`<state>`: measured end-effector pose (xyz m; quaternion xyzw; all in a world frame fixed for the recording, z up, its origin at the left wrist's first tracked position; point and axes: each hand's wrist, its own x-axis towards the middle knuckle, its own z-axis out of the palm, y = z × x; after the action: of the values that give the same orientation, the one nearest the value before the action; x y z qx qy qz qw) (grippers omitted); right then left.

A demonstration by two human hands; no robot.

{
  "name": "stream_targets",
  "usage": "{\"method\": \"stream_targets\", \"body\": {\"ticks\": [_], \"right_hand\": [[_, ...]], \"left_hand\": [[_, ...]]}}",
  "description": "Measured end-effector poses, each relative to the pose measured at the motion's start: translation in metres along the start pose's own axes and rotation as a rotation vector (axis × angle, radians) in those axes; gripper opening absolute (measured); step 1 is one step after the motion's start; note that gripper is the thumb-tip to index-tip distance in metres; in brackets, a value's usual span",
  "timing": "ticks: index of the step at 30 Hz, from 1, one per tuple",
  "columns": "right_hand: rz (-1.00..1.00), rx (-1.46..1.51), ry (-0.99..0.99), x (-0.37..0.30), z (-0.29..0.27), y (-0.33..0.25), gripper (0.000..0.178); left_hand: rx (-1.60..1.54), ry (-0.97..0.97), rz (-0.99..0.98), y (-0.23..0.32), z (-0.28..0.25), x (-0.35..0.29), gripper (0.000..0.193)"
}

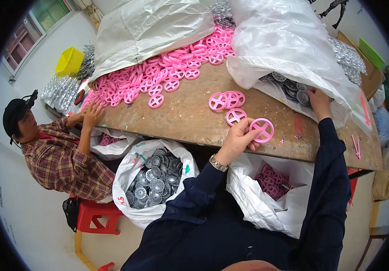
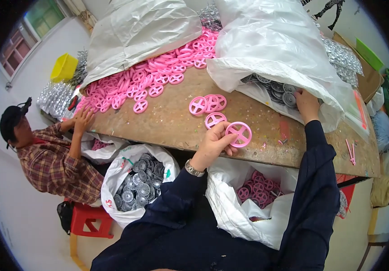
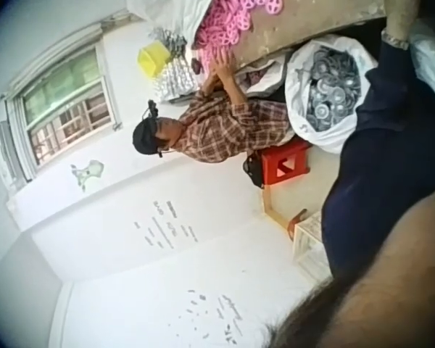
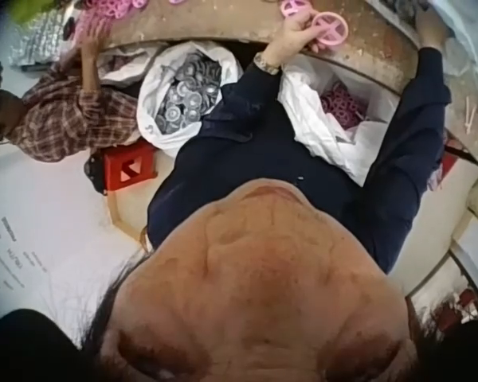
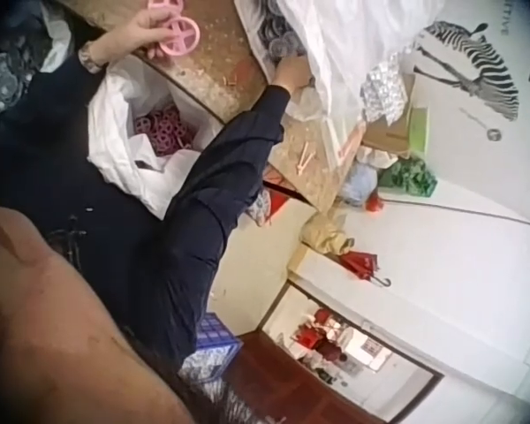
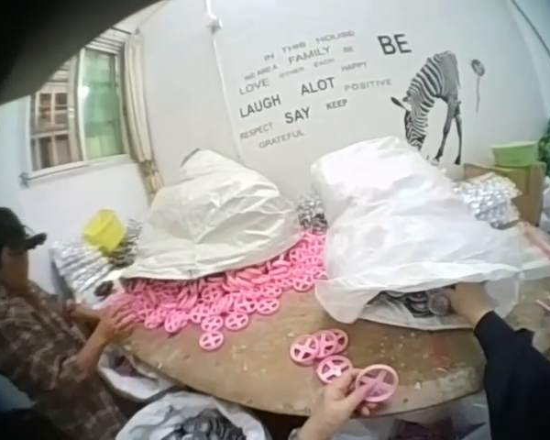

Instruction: Assemble small plastic toy components by fitting together circular bases and pink geared inserts.

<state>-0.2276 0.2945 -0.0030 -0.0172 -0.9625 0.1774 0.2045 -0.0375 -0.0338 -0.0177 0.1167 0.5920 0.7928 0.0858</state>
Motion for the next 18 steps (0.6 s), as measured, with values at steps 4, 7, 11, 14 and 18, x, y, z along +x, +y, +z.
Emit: {"method": "stream_targets", "body": {"ticks": [4,7,11,14,18], "right_hand": [[0.039,0.052,0.047,-0.005,-0.011,-0.010,0.042],[0.013,-0.018,0.048,-0.017,-0.020,-0.039,0.045],[-0.093,-0.195,0.042,-0.025,-0.022,-0.057,0.038],[-0.083,-0.195,0.045,-0.022,-0.016,-0.052,0.032],[-0.090,-0.130,0.146,-0.027,-0.010,-0.045,0.037]], "left_hand": [[-0.014,0.021,0.007,-0.001,0.004,0.002,0.020],[0.016,0.042,0.029,0.000,0.002,0.001,0.020],[0.022,0.029,0.001,0.001,0.000,0.003,0.022],[0.033,0.033,0.025,0.000,0.004,0.004,0.021],[0.043,0.040,0.031,-0.001,0.005,0.002,0.020]]}}
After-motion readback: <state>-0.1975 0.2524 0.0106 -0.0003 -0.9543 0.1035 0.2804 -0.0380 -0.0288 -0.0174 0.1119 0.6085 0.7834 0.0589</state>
